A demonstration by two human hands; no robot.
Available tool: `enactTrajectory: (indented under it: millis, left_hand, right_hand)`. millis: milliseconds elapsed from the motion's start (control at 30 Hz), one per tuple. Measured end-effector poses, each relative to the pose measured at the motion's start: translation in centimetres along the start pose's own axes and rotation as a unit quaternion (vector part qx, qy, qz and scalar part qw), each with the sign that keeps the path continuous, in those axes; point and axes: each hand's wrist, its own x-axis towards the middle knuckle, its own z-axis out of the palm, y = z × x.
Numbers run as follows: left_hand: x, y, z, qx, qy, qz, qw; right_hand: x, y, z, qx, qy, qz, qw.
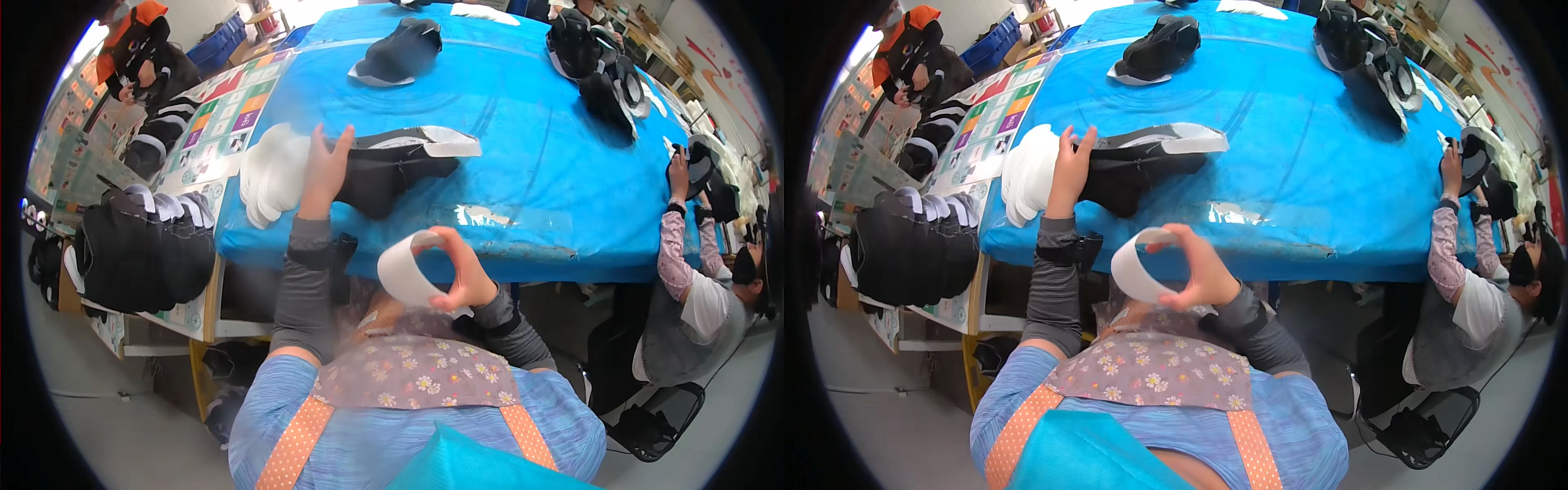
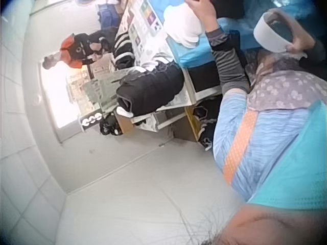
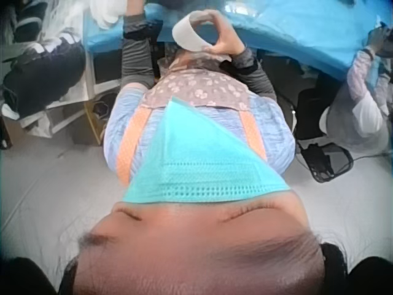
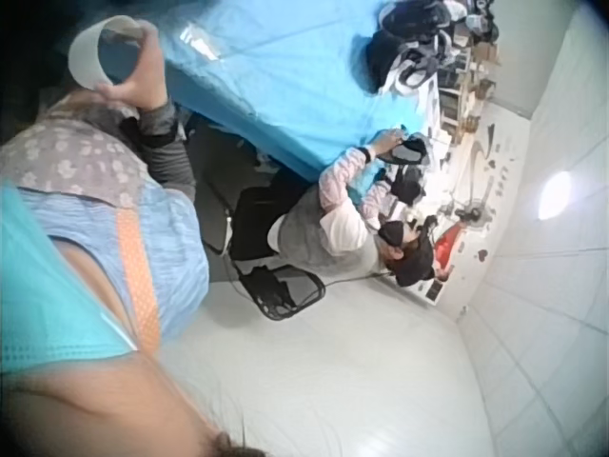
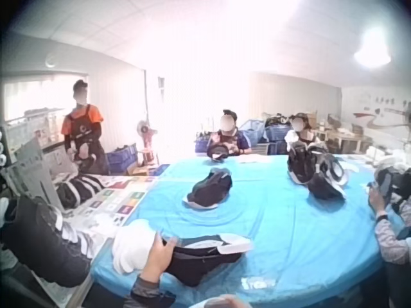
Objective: The person places a white internal support piece into the heel of a black shoe upper and presses it firmly against the interior surface by hand, repeating this process for two shoe uppers.
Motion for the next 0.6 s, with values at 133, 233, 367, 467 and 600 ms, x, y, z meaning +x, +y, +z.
enactTrajectory:
  millis: [133, 233, 367, 467, 600]
  left_hand:
    - [-0.7, -1.7, -1.2, -0.094, -0.071, 0.037, 0.992]
    - [-1.8, 1.1, -3.1, -0.182, -0.154, 0.169, 0.956]
    - [-2.7, 3.6, -5.3, -0.203, -0.234, 0.160, 0.937]
    - [-3.2, 3.6, -5.3, -0.221, -0.287, 0.170, 0.916]
    - [-3.8, 2.9, -4.2, -0.184, -0.269, 0.247, 0.913]
  right_hand:
    - [-0.8, -2.4, -1.3, 0.003, 0.014, -0.001, 1.000]
    - [-0.7, -5.9, -3.2, -0.010, 0.047, -0.038, 0.998]
    - [0.7, -10.6, -3.4, 0.062, 0.073, 0.062, 0.994]
    - [2.2, -11.4, -3.3, -0.128, 0.064, 0.025, 0.989]
    - [3.3, -11.1, -2.0, -0.178, 0.095, 0.061, 0.978]
